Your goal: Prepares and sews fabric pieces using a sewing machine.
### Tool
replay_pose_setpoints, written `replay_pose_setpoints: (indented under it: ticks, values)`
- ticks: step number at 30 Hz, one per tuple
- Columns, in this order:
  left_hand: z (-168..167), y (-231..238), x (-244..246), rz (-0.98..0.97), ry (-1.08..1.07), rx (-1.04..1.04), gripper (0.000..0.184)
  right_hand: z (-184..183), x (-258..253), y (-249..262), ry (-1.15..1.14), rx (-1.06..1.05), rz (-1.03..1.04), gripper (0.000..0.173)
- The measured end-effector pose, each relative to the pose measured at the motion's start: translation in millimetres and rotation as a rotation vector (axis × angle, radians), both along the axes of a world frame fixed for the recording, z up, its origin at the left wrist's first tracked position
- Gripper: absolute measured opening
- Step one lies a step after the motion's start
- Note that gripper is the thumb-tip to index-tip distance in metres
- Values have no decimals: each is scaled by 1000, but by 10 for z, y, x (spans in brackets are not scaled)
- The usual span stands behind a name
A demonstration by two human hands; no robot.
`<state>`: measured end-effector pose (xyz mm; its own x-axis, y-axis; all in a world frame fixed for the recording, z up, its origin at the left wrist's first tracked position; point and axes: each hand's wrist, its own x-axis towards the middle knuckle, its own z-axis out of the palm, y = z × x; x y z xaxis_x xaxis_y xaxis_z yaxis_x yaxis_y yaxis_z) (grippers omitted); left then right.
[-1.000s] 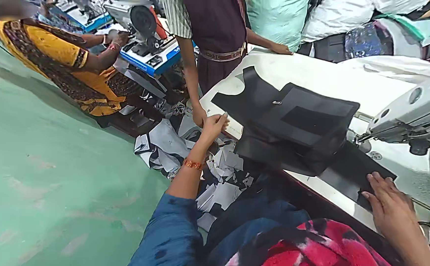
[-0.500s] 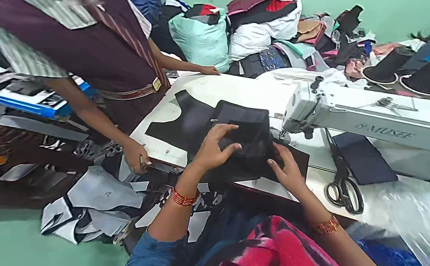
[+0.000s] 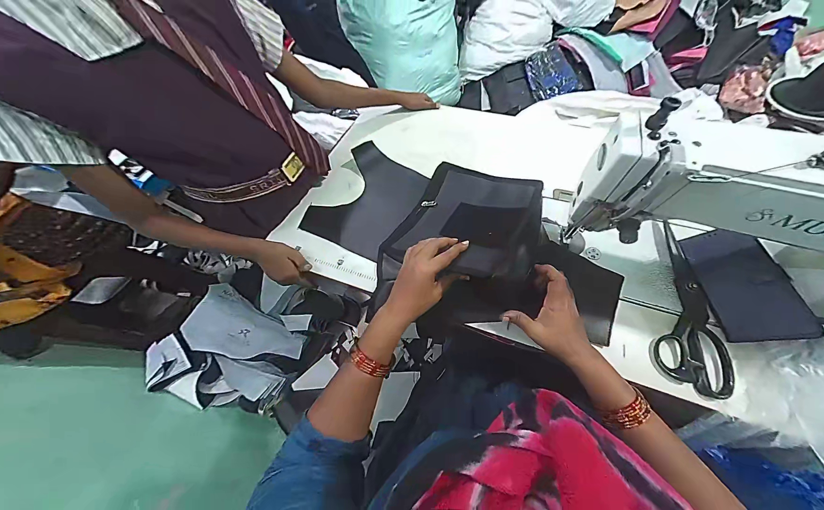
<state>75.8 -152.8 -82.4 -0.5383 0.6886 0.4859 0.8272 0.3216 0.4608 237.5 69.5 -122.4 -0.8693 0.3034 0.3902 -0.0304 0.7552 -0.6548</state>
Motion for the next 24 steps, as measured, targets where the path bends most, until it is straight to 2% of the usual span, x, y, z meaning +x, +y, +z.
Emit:
replay_pose_setpoints:
  ticks: [4, 7, 11, 15, 16, 19, 21, 24]
  values:
    - [-50, 77, -57, 49, 198, 126, 31, 73, -23, -51, -72, 67, -65, 118]
    - [-62, 147, -48, 95, 263, 139, 28, 131, -25, -91, -125, 112, -101, 119]
    - [-118, 187, -41, 130, 257, 138, 28, 225, -101, -173, -194, 242, -119, 119]
    - [-71, 224, 27, 9, 204, 217, 39, 156, -182, -223, -128, 359, -168, 119]
    - [-53, 242, 43, -26, 208, 233, 37, 141, -188, -231, -112, 379, -181, 118]
    - [-38, 284, 47, -62, 278, 318, 21, 161, -208, -273, -146, 401, -197, 108]
    - [-30, 312, 39, -57, 327, 358, 23, 195, -219, -300, -182, 380, -195, 93]
    - [-33, 308, 33, -34, 291, 320, 22, 180, -236, -277, -167, 372, -195, 84]
